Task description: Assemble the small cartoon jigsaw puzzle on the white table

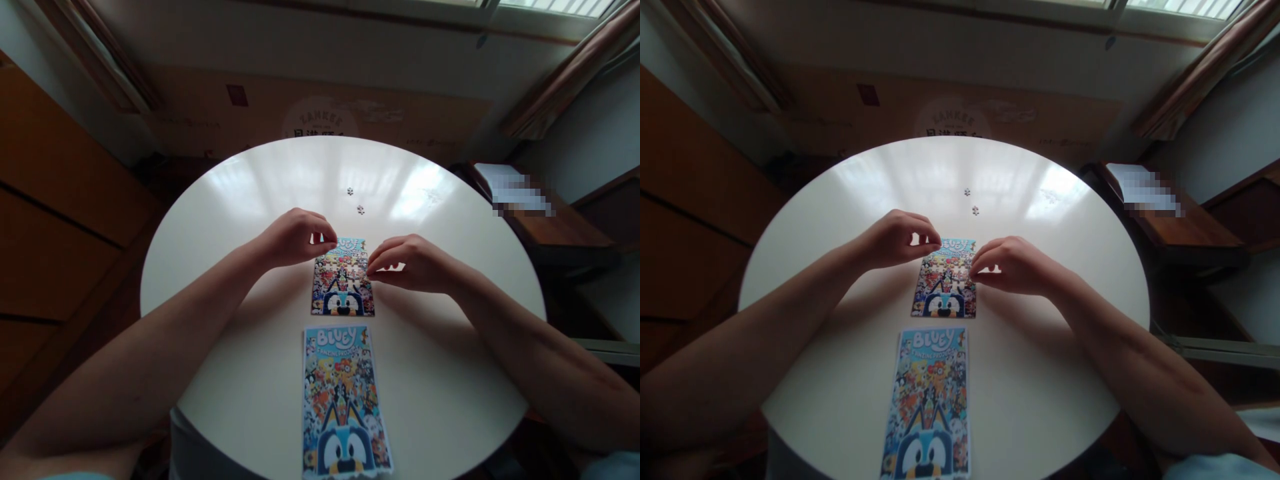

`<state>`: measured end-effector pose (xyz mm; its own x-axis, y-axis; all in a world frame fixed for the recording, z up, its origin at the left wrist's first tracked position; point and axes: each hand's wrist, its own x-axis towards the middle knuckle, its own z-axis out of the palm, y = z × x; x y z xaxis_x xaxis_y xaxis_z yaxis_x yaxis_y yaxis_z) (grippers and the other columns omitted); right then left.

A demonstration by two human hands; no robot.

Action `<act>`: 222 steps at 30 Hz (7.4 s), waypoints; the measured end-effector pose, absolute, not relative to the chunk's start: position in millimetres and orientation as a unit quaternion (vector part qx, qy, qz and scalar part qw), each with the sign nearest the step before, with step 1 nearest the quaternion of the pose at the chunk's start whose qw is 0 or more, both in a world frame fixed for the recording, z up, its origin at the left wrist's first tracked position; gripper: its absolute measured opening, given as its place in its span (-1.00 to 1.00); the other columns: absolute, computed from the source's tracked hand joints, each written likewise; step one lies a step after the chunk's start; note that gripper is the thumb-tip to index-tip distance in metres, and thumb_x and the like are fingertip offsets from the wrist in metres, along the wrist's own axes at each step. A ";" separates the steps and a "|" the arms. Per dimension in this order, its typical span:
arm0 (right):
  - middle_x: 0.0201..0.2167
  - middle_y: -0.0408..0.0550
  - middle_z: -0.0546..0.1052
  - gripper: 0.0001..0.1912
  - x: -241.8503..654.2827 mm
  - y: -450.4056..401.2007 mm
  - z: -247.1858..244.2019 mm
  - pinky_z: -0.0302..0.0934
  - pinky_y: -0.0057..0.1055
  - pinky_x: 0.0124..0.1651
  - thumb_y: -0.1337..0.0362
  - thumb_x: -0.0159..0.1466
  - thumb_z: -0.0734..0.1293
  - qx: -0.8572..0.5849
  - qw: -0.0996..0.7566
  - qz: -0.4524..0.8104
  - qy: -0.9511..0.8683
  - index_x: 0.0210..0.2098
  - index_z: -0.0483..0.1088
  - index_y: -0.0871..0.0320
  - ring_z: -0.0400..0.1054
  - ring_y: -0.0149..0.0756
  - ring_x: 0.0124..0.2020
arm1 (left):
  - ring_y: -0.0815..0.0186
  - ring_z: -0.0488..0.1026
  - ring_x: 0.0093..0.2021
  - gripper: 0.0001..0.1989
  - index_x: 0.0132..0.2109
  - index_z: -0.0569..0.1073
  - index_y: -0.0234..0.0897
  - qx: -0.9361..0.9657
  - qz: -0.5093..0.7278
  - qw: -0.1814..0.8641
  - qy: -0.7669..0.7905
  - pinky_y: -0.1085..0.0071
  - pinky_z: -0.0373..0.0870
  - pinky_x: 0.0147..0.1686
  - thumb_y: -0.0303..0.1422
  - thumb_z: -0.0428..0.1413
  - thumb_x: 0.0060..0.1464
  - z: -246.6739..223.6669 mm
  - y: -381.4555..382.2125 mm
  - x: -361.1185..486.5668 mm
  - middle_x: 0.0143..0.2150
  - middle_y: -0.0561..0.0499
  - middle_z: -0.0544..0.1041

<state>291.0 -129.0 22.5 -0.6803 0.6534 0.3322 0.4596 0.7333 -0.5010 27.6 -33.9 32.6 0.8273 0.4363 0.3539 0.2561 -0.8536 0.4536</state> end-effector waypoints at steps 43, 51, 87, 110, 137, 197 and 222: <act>-0.19 -0.11 0.62 -0.87 275.0 -133.6 10.8 0.34 -0.41 -0.14 0.29 0.35 0.37 -0.322 0.207 0.157 -0.910 -0.19 0.60 0.07 0.49 -0.36 -0.23 | 0.41 0.43 -0.42 -0.85 -0.20 0.67 -0.15 0.945 0.089 0.288 0.131 0.48 0.32 -0.41 -0.38 0.25 0.06 28.2 -41.2 32.9 -0.35 0.03 0.56; -0.20 -0.10 0.62 -0.87 275.1 -133.7 11.0 0.35 -0.41 -0.15 0.29 0.34 0.37 -0.321 0.211 0.157 -0.910 -0.20 0.60 0.06 0.49 -0.37 -0.25 | 0.41 0.43 -0.42 -0.85 -0.20 0.67 -0.15 0.945 0.093 0.285 0.127 0.49 0.32 -0.41 -0.37 0.25 0.06 27.4 -40.6 33.2 -0.35 0.03 0.56; -0.09 -0.12 0.62 -0.82 325.5 -72.0 28.3 0.28 -0.38 -0.17 0.26 0.26 0.35 -0.736 0.046 0.022 -0.675 -0.26 0.64 0.01 0.48 -0.17 -0.06 | 0.39 0.47 -0.34 -0.85 -0.21 0.66 -0.12 0.951 0.080 0.246 0.170 0.46 0.35 -0.34 -0.41 0.25 0.04 33.4 -45.7 25.6 -0.22 0.04 0.60; -0.29 0.01 0.63 -0.80 251.1 67.6 32.0 0.31 -0.44 -0.26 0.37 0.04 0.51 -0.743 0.074 0.152 -0.647 -0.30 0.64 0.14 0.50 -0.21 -0.27 | 0.26 0.53 -0.25 -0.80 -0.20 0.64 -0.14 0.926 0.098 0.150 0.331 0.38 0.39 -0.32 -0.45 0.15 0.07 32.3 -16.8 4.7 -0.13 -0.01 0.63; -0.62 -0.14 0.47 -0.65 274.5 -124.2 46.8 -0.07 -0.56 -0.65 0.14 -0.01 0.61 -0.537 0.335 0.556 -0.539 -0.27 0.63 0.19 0.25 -0.52 -0.63 | 0.29 0.59 -0.22 -0.81 -0.14 0.61 -0.28 0.930 0.315 0.124 0.145 0.37 0.53 -0.24 -0.27 0.20 0.20 43.1 -70.6 43.6 -0.13 -0.09 0.63; -0.43 -0.12 0.56 -0.59 263.7 -147.0 29.4 0.42 -0.53 -0.58 0.19 0.13 0.58 -0.414 0.416 0.624 -0.516 -0.29 0.28 0.16 0.51 -0.32 -0.42 | 0.34 0.60 -0.27 -0.88 -0.16 0.61 -0.25 0.934 0.318 0.155 0.052 0.44 0.55 -0.29 -0.34 0.19 0.24 42.3 -71.0 42.3 -0.22 -0.03 0.65; -0.23 -0.05 0.62 -0.86 284.1 -145.3 34.2 0.46 -0.45 -0.31 0.29 0.28 0.47 -0.349 0.389 0.184 -0.833 -0.16 0.62 0.10 0.51 -0.39 -0.33 | 0.35 0.56 -0.37 -0.80 -0.28 0.62 -0.25 0.941 0.290 0.149 0.094 0.44 0.47 -0.37 -0.22 0.20 0.21 37.9 -69.3 46.8 -0.30 -0.03 0.63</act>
